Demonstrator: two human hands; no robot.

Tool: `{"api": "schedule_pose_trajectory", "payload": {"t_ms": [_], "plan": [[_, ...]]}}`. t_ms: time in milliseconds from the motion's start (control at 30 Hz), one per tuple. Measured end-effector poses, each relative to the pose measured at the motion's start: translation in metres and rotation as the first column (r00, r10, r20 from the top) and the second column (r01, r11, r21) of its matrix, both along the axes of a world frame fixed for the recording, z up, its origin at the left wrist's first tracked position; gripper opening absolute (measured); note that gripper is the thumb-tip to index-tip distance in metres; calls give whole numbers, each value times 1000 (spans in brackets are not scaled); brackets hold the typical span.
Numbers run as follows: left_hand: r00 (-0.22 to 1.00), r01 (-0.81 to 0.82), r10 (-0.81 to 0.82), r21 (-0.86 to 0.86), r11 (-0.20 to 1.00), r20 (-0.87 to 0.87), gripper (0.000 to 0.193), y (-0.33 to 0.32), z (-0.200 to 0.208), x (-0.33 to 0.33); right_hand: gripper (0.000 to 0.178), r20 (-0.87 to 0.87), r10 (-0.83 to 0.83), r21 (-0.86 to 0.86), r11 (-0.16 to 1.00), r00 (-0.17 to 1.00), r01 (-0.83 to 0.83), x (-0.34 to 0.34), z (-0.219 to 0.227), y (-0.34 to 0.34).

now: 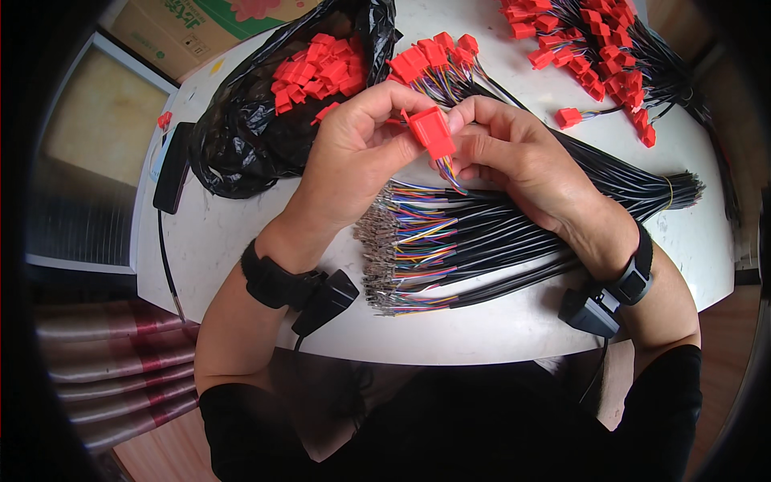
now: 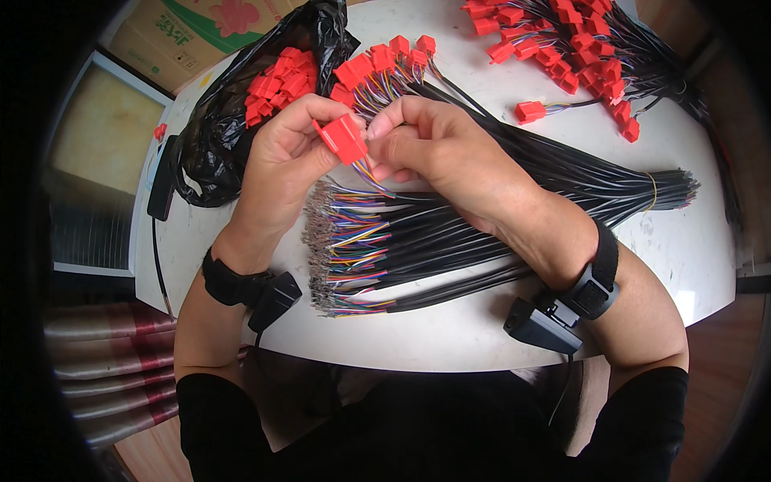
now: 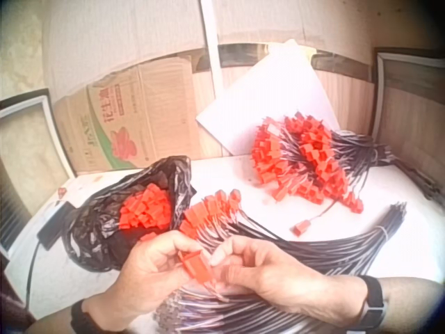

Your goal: The recorder is assembling electrical wire harnesses by inserting small multicolored wires into red plastic connectors.

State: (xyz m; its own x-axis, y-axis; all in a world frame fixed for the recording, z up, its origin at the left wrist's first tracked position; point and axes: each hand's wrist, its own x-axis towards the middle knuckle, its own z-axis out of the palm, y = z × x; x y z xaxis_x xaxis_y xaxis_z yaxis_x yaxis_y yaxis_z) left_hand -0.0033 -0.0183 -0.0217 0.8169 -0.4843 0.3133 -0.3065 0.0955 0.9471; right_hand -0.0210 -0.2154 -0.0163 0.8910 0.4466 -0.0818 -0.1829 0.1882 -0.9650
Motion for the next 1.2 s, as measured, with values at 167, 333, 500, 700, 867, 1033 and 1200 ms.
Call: {"api": "schedule_pose_trajectory", "payload": {"t_ms": [167,333,500,700,867,1033,1200], "plan": [[999,-5,4,23,1000,40,17,0,1,0,14,-7,-4,36,999,1000,4,0,0,0],[999,-2,1,12,1000,39,18,-1,1,0,13,-16,-2,36,999,1000,2,1,-3,1],[999,-26,25,16,1000,48,17,-1,0,-1,11,-15,-9,56,998,1000,10,1,-4,0],[996,-69,67,29,997,58,13,1,-2,1,9,-60,21,71,997,998,-16,4,-6,-1],[995,-79,77,36,996,61,13,2,-4,3,9,-71,20,72,997,997,-14,3,-6,-1],[996,-71,70,19,997,60,14,3,-5,3,9,-74,34,72,997,997,-28,5,-8,-1],[995,-44,44,6,999,91,17,3,-2,2,9,-50,18,46,999,999,-16,3,-6,-2]]}}
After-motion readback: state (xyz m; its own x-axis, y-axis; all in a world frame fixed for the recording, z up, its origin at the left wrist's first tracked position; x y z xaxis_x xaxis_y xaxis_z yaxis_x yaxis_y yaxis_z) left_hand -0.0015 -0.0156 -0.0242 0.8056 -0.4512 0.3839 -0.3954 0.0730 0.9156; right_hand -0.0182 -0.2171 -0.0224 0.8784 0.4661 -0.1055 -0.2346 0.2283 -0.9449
